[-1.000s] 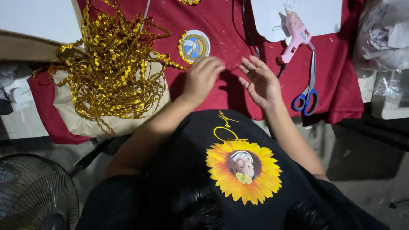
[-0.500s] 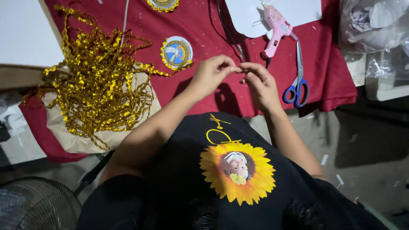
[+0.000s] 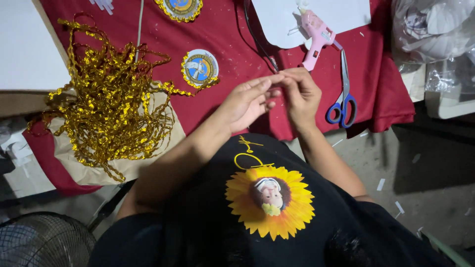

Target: Applying gold decorative trim to the edges of circular medallions using a hot glue gun.

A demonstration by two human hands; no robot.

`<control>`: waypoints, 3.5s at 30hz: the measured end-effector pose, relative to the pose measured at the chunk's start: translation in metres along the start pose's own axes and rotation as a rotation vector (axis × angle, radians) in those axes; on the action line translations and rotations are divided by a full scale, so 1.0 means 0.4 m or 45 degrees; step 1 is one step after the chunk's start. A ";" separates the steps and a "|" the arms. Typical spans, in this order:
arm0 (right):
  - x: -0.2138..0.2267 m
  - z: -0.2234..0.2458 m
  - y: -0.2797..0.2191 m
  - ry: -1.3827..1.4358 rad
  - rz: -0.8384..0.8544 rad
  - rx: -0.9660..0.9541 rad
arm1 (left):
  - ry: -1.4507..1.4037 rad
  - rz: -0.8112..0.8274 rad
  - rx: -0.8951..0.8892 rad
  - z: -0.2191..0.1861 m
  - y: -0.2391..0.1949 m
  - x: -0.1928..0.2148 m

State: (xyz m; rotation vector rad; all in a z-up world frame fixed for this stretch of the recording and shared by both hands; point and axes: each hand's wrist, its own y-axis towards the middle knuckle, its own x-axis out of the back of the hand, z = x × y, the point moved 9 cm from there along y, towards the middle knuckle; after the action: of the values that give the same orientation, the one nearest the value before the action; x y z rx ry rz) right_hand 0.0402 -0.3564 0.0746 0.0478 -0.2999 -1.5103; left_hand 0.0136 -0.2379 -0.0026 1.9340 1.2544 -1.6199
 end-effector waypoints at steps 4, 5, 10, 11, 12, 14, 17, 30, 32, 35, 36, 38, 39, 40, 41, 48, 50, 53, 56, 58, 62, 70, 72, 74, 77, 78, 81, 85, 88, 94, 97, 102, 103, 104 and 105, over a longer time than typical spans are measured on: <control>0.084 -0.078 0.040 0.334 -0.287 -0.206 | 0.016 0.067 -0.002 -0.019 -0.017 -0.070; 0.106 -0.097 0.053 0.507 -0.368 -0.240 | 0.083 0.096 -0.028 -0.023 -0.019 -0.078; 0.117 -0.039 0.061 0.097 -0.161 -0.060 | -0.004 0.060 0.047 -0.013 -0.003 -0.074; 0.077 0.037 0.068 -0.098 0.011 0.142 | -0.058 0.052 0.073 -0.007 0.001 -0.072; 0.065 0.060 0.076 -0.096 0.011 0.145 | -0.055 0.052 0.072 0.000 0.006 -0.065; 0.007 0.142 0.078 -0.250 0.175 0.383 | -0.200 0.036 0.107 0.023 0.012 -0.050; 0.046 0.077 0.074 -0.352 -0.042 0.343 | -0.202 0.017 0.118 0.014 0.010 -0.075; 0.000 0.123 0.044 -0.469 0.270 0.382 | -0.407 -0.110 -0.285 -0.085 0.123 -0.042; -0.037 0.139 0.020 -0.429 0.379 0.511 | -0.449 -0.119 -0.340 -0.092 0.138 -0.046; -0.011 0.092 0.015 -0.395 0.277 0.467 | -0.575 -0.101 -0.354 -0.088 0.157 -0.054; -0.007 0.097 0.022 -0.401 0.275 0.466 | -0.578 -0.098 -0.349 -0.081 0.166 -0.057; -0.012 0.156 0.003 -0.602 0.257 0.834 | -0.663 -0.256 -0.337 -0.057 0.180 -0.031; -0.004 0.146 0.010 -0.608 0.257 0.833 | -0.666 -0.252 -0.333 -0.046 0.201 -0.020; -0.008 0.140 0.005 -0.609 0.312 0.857 | -0.648 -0.316 -0.405 -0.042 0.205 0.008; -0.013 0.133 -0.002 -0.608 0.367 0.880 | -0.628 -0.379 -0.478 -0.037 0.206 0.035; 0.220 -0.330 0.062 -0.890 0.074 0.103 | -0.489 -0.432 -0.605 0.009 0.179 0.074; 0.309 -0.440 0.094 -1.168 0.028 -0.098 | -0.057 -0.531 -0.649 0.017 0.126 0.122; 0.305 -0.457 0.141 -1.081 0.061 -0.200 | 0.794 -0.834 -0.702 -0.023 -0.011 0.169; 0.279 -0.463 0.174 -1.008 0.088 -0.170 | 1.608 -1.023 -0.923 -0.120 -0.165 0.137; 0.259 -0.465 0.190 -0.908 0.093 -0.286 | 1.944 -1.070 -1.070 -0.166 -0.230 0.126; 0.282 -0.540 0.187 -0.439 -0.001 -0.638 | 2.487 -1.134 -1.223 -0.218 -0.271 0.147; 0.162 -0.321 0.281 -1.485 0.098 0.102 | 2.701 -0.918 -1.215 -0.260 -0.236 0.244; 0.169 -0.321 0.289 -1.678 0.109 0.220 | 2.710 -0.894 -1.202 -0.257 -0.242 0.251; 0.199 -0.296 0.307 -1.035 0.080 0.298 | 2.724 -0.783 -1.239 -0.259 -0.250 0.238; 0.303 -0.307 0.286 0.023 -0.056 -0.096 | 2.776 -0.669 -1.220 -0.255 -0.251 0.206; 0.280 -0.252 0.268 0.020 -0.059 -0.090 | 2.774 -0.665 -1.229 -0.260 -0.247 0.201; 0.205 -0.225 0.179 0.362 -0.022 -0.566 | 2.766 -0.516 -1.317 -0.244 -0.235 0.184; 0.122 -0.327 0.067 0.094 0.287 -0.757 | 2.806 -0.454 -1.311 -0.229 -0.219 0.227; 0.019 -0.362 0.027 0.097 0.433 -0.780 | 2.758 -0.475 -1.284 -0.236 -0.234 0.250; -0.154 -0.308 0.003 -0.035 0.690 -0.917 | 2.603 -0.547 -1.273 -0.245 -0.255 0.281; -0.186 -0.298 0.002 -0.055 0.757 -0.878 | 2.631 -0.536 -1.192 -0.254 -0.261 0.267; -0.192 -0.307 0.003 -0.148 0.730 -0.939 | 2.606 -0.529 -1.183 -0.238 -0.251 0.302; -0.195 -0.304 0.004 -0.142 0.745 -0.918 | 2.580 -0.556 -1.200 -0.238 -0.255 0.305; -0.197 -0.300 0.008 -0.136 0.757 -0.894 | 2.554 -0.580 -1.222 -0.240 -0.256 0.306; -0.198 -0.290 0.012 -0.139 0.758 -0.897 | 2.550 -0.581 -1.220 -0.243 -0.258 0.294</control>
State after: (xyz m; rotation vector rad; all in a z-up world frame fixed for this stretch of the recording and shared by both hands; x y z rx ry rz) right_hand 0.0683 -0.2957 -0.0493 -0.6334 0.1414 -0.9549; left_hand -0.0090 -0.0616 -0.0513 2.0523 2.2475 1.5095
